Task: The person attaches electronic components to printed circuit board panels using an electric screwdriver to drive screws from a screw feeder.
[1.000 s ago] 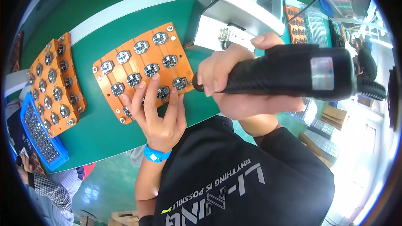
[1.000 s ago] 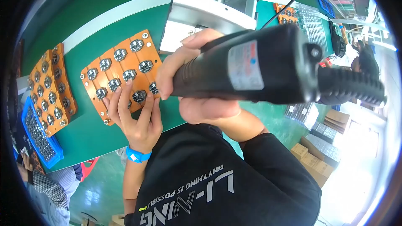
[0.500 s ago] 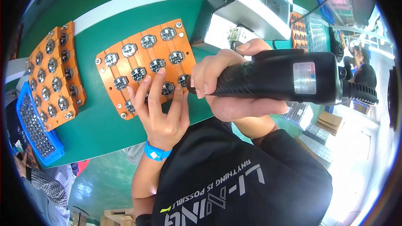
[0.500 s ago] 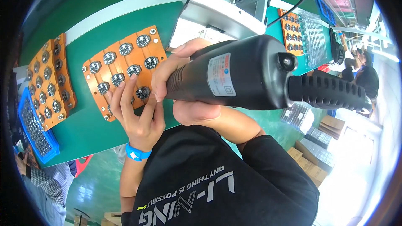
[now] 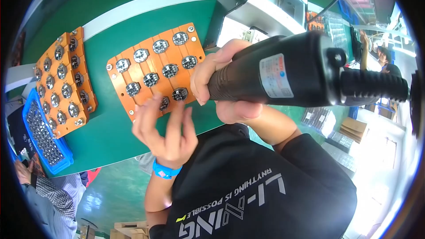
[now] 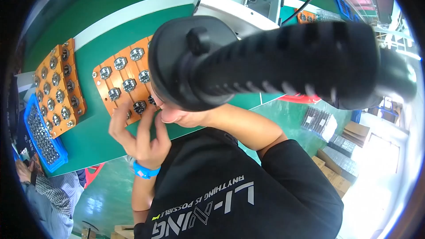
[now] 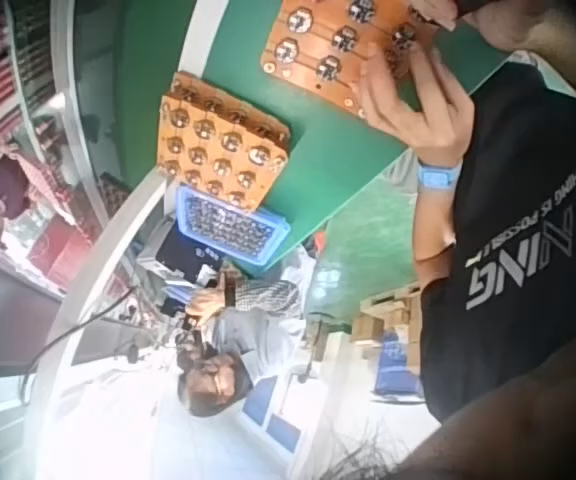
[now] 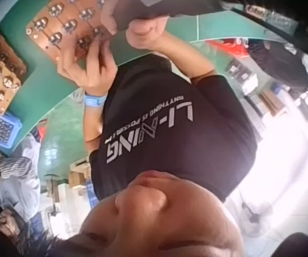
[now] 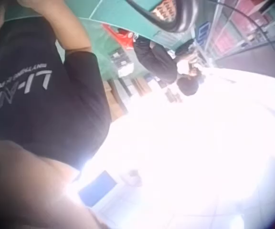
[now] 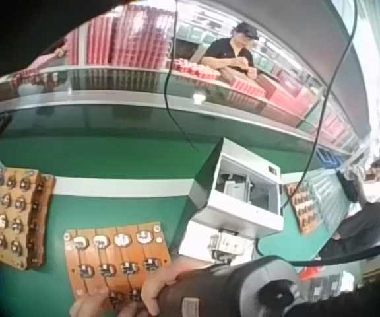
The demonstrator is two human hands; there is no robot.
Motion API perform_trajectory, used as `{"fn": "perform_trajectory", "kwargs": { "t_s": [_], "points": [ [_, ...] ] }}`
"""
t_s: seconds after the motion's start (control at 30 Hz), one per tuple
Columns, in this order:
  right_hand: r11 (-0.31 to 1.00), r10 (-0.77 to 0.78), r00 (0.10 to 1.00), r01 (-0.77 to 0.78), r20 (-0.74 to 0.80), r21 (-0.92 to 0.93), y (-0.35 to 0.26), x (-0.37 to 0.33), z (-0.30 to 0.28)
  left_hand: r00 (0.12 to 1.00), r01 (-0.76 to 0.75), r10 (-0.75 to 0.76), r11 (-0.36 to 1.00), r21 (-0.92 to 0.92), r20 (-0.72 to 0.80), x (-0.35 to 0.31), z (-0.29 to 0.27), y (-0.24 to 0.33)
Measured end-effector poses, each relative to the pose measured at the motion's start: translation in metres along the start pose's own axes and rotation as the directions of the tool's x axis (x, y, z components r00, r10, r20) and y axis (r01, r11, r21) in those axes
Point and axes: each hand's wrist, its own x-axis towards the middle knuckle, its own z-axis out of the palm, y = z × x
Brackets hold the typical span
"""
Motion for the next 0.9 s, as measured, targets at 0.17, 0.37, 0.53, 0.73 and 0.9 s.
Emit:
{"fn": "perform_trajectory", "kwargs": {
  "t_s": [0.17, 0.37, 0.53, 0.73, 0.9],
  "points": [
    [0.995, 0.099, 0.990, -0.101, -0.103, -0.015, -0.002, -0.001, 0.003, 0.988, 0.124, -0.131, 0.989, 0.078, 0.081, 0.011, -0.006, -0.006],
    [1.000, 0.016, 0.994, -0.019, -0.111, -0.022, -0.011, 0.000, -0.013, 0.982, 0.108, -0.119, 0.991, 0.081, 0.146, 0.016, -0.008, -0.004],
    [0.933, -0.312, 0.925, 0.342, -0.217, 0.113, -0.052, 0.016, -0.038, 0.975, 0.016, -0.047, 0.990, 0.142, 0.219, 0.022, -0.007, -0.005],
    [0.835, -0.550, 0.813, 0.535, -0.193, -0.126, -0.077, 0.028, -0.077, 0.930, -0.045, -0.021, 0.984, 0.172, 0.366, 0.041, -0.013, 0.001],
    [0.837, -0.541, 0.803, 0.543, -0.249, -0.068, -0.066, 0.031, -0.070, 0.956, 0.044, -0.079, 0.991, 0.127, 0.283, 0.030, -0.009, -0.003]
  ]
}}
